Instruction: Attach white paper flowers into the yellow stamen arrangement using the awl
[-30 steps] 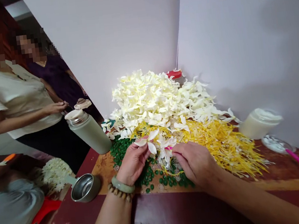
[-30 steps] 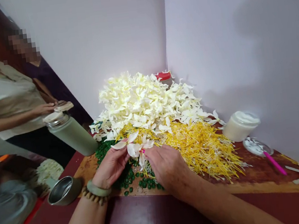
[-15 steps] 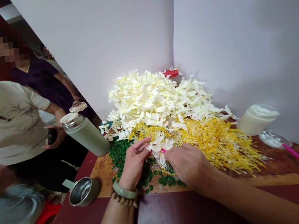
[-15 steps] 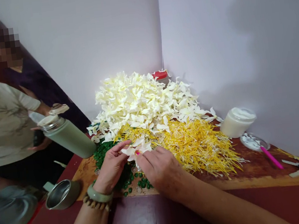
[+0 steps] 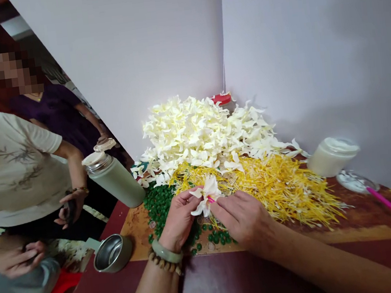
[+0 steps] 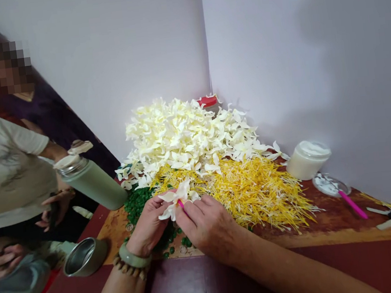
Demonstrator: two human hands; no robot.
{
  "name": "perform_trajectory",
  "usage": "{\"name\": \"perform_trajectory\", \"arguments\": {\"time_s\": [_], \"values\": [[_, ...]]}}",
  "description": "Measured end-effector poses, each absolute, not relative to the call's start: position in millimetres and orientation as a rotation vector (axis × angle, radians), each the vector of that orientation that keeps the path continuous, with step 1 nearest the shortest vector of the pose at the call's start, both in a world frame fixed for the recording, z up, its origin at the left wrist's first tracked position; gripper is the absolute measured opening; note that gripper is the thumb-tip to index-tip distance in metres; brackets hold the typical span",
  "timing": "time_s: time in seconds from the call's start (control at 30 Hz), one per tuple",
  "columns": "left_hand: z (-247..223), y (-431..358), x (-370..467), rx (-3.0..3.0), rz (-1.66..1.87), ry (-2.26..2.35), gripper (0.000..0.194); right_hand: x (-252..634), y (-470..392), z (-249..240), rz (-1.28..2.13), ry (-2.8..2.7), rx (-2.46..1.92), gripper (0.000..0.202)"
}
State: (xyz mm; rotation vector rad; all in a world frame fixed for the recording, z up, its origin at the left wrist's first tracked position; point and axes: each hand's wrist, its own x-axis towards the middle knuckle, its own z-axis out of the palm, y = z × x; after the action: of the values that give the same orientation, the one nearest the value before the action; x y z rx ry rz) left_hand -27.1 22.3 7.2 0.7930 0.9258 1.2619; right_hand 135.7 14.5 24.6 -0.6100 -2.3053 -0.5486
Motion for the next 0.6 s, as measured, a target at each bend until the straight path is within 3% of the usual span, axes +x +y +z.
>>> {"name": "perform_trajectory", "arguments": {"time_s": [0.3, 0.6], "values": [[5, 19, -24, 0.837, 1.216, 0.891, 0.025, 135, 17, 19, -0.534, -2.335, -0.66, 0.018], [8, 10, -11, 0.796, 1.183, 0.825, 0.01, 130, 28, 11, -0.348, -2.304, -0.743, 0.019]]}}
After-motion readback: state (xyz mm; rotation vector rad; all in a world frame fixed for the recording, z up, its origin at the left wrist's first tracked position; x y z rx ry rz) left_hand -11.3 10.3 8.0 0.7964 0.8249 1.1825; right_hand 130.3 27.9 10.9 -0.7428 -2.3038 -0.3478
